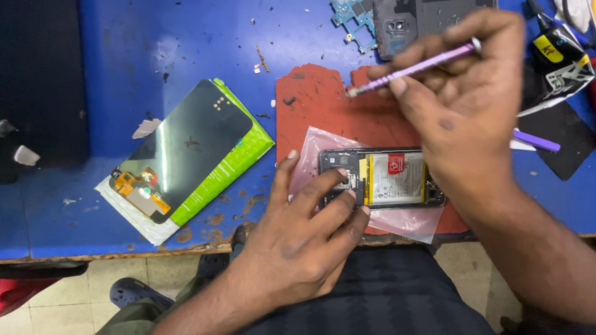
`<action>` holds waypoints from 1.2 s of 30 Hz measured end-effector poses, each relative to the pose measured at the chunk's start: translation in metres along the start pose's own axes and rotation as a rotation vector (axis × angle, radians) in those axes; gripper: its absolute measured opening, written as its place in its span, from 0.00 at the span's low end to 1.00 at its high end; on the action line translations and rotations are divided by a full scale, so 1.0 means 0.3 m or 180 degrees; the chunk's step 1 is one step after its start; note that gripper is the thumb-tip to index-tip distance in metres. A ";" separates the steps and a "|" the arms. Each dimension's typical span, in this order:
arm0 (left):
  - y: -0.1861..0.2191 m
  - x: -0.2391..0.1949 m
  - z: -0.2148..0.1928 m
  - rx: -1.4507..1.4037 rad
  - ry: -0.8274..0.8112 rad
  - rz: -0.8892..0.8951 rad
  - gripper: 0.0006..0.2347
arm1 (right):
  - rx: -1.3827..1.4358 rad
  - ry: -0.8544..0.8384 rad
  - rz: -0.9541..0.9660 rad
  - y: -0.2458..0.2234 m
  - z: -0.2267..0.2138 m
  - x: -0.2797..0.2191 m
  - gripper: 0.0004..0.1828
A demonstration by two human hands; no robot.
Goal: The person repairs a disassembled smartphone by using tweezers to place a small internal component and a screwdriver to tighten screws around the camera module. The person then aligns and attaches the back cover to the phone body.
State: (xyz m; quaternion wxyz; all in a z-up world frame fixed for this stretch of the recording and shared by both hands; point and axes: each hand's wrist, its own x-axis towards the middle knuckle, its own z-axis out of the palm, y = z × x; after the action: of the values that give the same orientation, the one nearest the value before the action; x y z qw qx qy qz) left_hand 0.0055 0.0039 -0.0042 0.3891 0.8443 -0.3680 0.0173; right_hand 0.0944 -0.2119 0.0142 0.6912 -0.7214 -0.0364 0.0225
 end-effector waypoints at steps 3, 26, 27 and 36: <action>-0.003 -0.003 -0.008 -0.0163 0.0171 -0.0047 0.16 | -0.0090 0.0214 0.0111 -0.033 -0.021 -0.060 0.24; 0.016 0.010 0.001 -0.0119 0.0935 -0.0773 0.08 | 0.0141 0.0162 0.0049 0.015 -0.021 -0.324 0.25; 0.016 0.010 0.003 -0.0115 0.0940 -0.0773 0.08 | 0.0101 0.0178 0.0015 0.016 -0.019 -0.327 0.25; 0.017 0.009 0.007 -0.0032 0.0935 -0.0755 0.08 | -0.1664 -0.0079 -0.1029 0.002 -0.027 -0.332 0.29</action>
State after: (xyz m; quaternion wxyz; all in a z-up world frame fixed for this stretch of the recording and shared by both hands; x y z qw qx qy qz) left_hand 0.0037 -0.0013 -0.0016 0.4421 0.8682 -0.2052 0.0926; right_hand -0.0041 -0.2283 0.0124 0.4762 -0.8594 -0.1637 -0.0890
